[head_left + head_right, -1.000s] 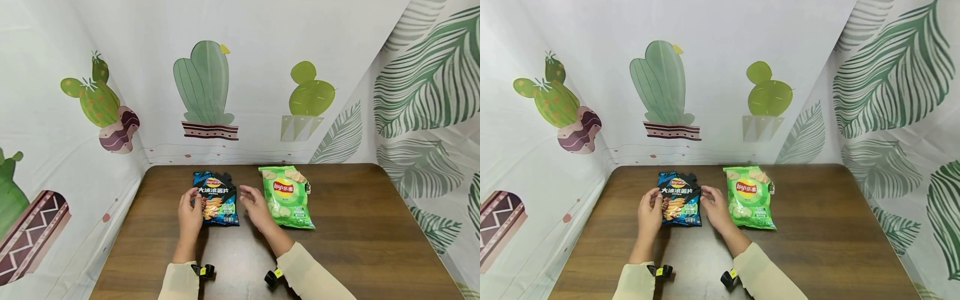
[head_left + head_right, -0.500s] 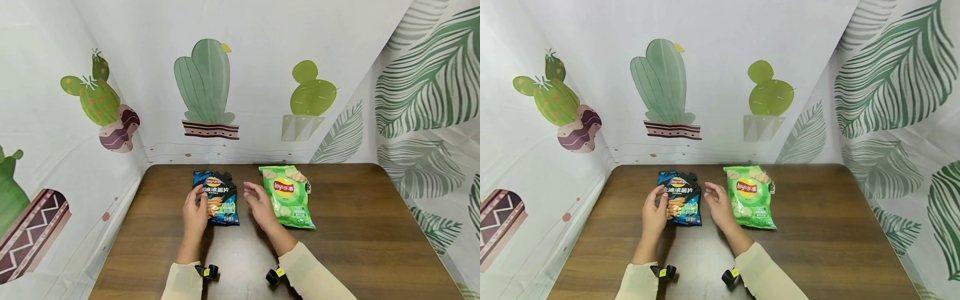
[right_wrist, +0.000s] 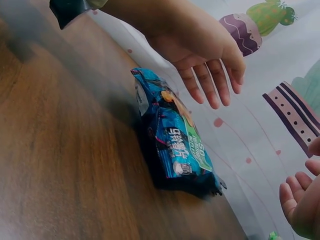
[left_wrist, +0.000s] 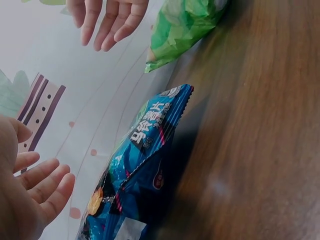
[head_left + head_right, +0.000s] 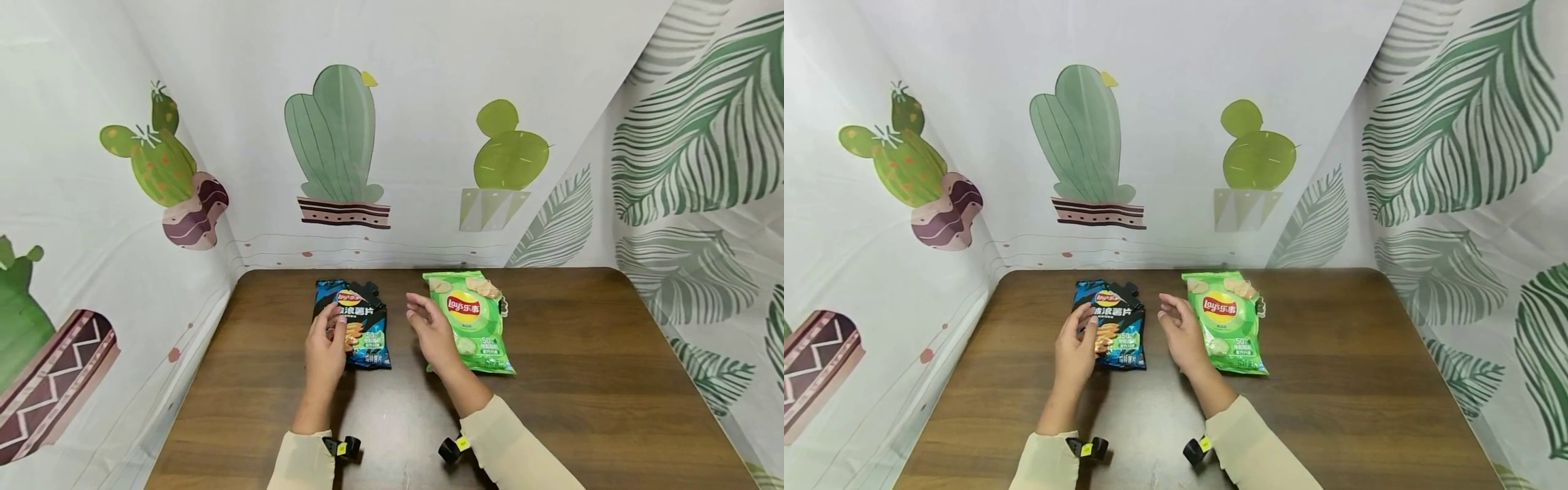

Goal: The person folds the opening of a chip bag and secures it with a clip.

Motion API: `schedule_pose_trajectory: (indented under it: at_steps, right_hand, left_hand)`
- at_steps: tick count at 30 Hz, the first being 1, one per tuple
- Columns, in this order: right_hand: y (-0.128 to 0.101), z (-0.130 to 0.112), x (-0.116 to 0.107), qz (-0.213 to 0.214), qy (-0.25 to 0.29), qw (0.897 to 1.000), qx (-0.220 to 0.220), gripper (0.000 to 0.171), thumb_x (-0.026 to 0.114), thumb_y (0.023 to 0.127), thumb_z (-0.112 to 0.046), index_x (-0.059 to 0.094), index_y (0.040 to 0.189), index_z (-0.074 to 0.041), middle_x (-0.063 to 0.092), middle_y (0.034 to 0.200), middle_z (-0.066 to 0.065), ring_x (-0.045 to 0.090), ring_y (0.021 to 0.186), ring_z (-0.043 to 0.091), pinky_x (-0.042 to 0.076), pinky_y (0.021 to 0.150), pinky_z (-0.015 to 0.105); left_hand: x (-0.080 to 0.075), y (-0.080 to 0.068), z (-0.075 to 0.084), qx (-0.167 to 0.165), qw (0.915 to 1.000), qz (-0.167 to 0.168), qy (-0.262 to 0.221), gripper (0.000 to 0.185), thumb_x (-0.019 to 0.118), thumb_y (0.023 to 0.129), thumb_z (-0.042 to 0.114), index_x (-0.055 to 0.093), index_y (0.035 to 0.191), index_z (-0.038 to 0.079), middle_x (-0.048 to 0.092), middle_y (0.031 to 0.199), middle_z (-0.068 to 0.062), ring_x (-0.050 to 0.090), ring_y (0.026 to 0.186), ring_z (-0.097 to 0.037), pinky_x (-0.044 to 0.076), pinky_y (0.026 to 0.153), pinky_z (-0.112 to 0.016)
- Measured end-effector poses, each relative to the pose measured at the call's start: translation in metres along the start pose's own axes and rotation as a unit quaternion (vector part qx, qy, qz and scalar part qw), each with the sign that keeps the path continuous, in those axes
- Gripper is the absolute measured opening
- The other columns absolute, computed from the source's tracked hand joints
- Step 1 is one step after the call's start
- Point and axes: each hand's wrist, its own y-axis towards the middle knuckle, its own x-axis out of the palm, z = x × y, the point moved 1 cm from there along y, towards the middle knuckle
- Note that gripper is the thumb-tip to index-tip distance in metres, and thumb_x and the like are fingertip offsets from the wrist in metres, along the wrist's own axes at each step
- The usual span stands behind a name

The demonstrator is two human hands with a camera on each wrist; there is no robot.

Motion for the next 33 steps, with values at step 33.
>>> schedule_pose_trajectory:
  at_steps: [33]
  right_hand:
    - [0.007,-0.002,-0.032,0.013,-0.019,0.999,-0.031,0.036,0.056,0.104,-0.014,0.058,0.140,-0.012,0.053,0.144,0.015,0.052,0.134,0.025,0.046,0.099,0.018]
  left_hand:
    - [0.024,-0.018,0.000,-0.004,0.9983,-0.054,-0.020,0.041,0.060,0.102,0.022,0.056,0.142,0.013,0.064,0.135,-0.013,0.064,0.121,-0.024,0.054,0.098,-0.047]
